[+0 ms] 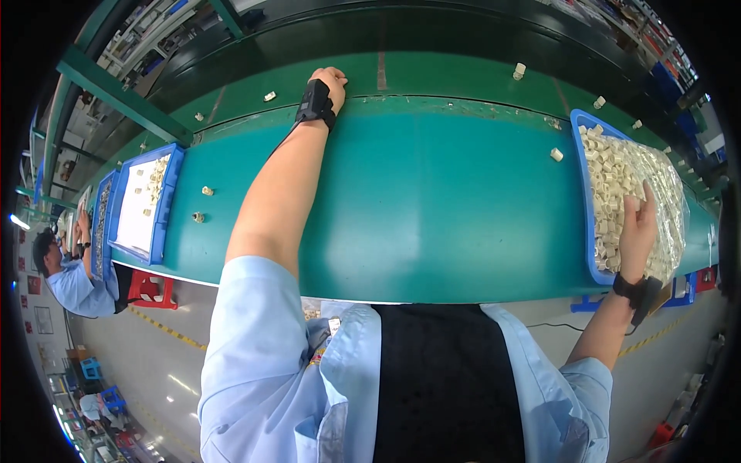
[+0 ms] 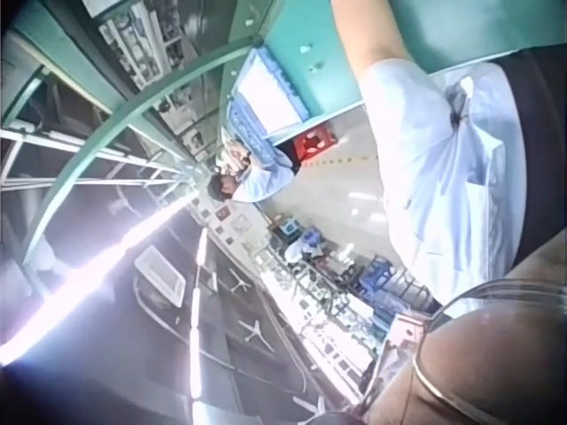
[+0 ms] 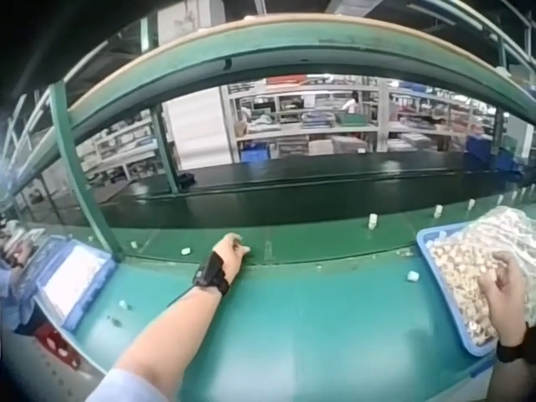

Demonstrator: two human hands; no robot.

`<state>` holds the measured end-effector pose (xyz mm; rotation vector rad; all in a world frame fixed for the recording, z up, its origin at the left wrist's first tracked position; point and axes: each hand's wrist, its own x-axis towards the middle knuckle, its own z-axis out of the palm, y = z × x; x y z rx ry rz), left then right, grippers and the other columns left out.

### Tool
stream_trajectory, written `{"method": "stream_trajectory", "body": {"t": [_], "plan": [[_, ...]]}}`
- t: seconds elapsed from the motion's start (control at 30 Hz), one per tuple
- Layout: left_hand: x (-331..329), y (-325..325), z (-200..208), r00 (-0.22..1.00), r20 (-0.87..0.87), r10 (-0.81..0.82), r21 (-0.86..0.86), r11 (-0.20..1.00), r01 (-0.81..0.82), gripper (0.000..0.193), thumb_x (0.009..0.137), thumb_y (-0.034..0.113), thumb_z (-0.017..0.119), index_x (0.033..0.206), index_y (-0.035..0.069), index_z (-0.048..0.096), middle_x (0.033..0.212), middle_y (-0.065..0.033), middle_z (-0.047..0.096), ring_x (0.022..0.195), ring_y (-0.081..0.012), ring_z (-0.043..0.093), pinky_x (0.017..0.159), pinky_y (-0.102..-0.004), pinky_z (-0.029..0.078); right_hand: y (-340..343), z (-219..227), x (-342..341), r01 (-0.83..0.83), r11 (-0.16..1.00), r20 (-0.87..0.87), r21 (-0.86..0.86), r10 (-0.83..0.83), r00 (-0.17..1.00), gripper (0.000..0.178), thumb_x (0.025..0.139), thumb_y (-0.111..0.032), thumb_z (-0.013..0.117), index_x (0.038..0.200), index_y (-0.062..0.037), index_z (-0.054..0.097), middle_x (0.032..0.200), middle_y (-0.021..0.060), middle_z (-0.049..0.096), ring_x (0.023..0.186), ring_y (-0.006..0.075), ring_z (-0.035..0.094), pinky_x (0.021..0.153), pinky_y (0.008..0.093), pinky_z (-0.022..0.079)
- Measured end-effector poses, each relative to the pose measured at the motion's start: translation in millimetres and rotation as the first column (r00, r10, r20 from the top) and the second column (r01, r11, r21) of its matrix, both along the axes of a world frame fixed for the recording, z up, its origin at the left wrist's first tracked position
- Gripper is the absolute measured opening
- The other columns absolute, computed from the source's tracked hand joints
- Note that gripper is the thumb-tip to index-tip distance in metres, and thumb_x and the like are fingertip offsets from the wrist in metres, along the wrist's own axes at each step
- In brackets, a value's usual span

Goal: The person assembles components by hand, picking up a base from the conveyor belt and a cap from a blue tray, fitting them together, and placing the completed assembly back onto the belt.

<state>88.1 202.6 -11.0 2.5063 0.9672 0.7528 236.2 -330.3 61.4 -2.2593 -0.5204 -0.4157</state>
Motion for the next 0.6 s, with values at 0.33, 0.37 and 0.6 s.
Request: {"method": "stream_trajectory", "body": {"t": [0.33, 0.37, 0.6], "plan": [[-33.3, -171.7, 52.0, 0.798, 0.568, -0.202, -0.659, 0.469, 0.588, 0.023, 0.082, 0.014, 0.062, 0.100, 0.000, 0.059, 0.083, -0.0020, 0.062, 0.070, -0.0080, 0.057, 0.058, -0.0214, 0.044, 94.5, 22.9, -77.3, -0.613, 0.744, -0.214, 0.267, 0.665, 0.715, 0.032, 0.090, -0.010, 0.047, 0.121, -0.0030, 0.049, 0.095, 0.0030, 0.056, 0.083, 0.0070, 0.051, 0.073, 0.0195, 0.041], [-39.5, -183.0, 51.3, 0.801, 0.563, -0.202, -0.667, 0.461, 0.585, 0.023, 0.082, 0.014, 0.062, 0.100, 0.000, 0.059, 0.083, -0.0020, 0.062, 0.070, -0.0080, 0.057, 0.058, -0.0214, 0.044, 109.9, 17.8, -78.3, -0.643, 0.659, -0.242, 0.391, 0.748, 0.618, 0.033, 0.090, -0.010, 0.048, 0.122, -0.0024, 0.047, 0.097, 0.0044, 0.056, 0.085, 0.0082, 0.051, 0.075, 0.0207, 0.042], [-74.1, -226.2, 37.9, 0.692, 0.707, -0.142, -0.639, 0.290, 0.712, 0.027, 0.078, 0.002, 0.064, 0.104, 0.001, 0.059, 0.089, -0.0029, 0.060, 0.076, -0.0088, 0.057, 0.067, -0.0201, 0.047, 167.1, -1.3, -88.7, -0.576, 0.340, -0.284, 0.744, 0.940, 0.188, 0.038, 0.087, -0.010, 0.052, 0.122, -0.0001, 0.043, 0.103, 0.0084, 0.057, 0.088, 0.0123, 0.054, 0.077, 0.0241, 0.045]]}}
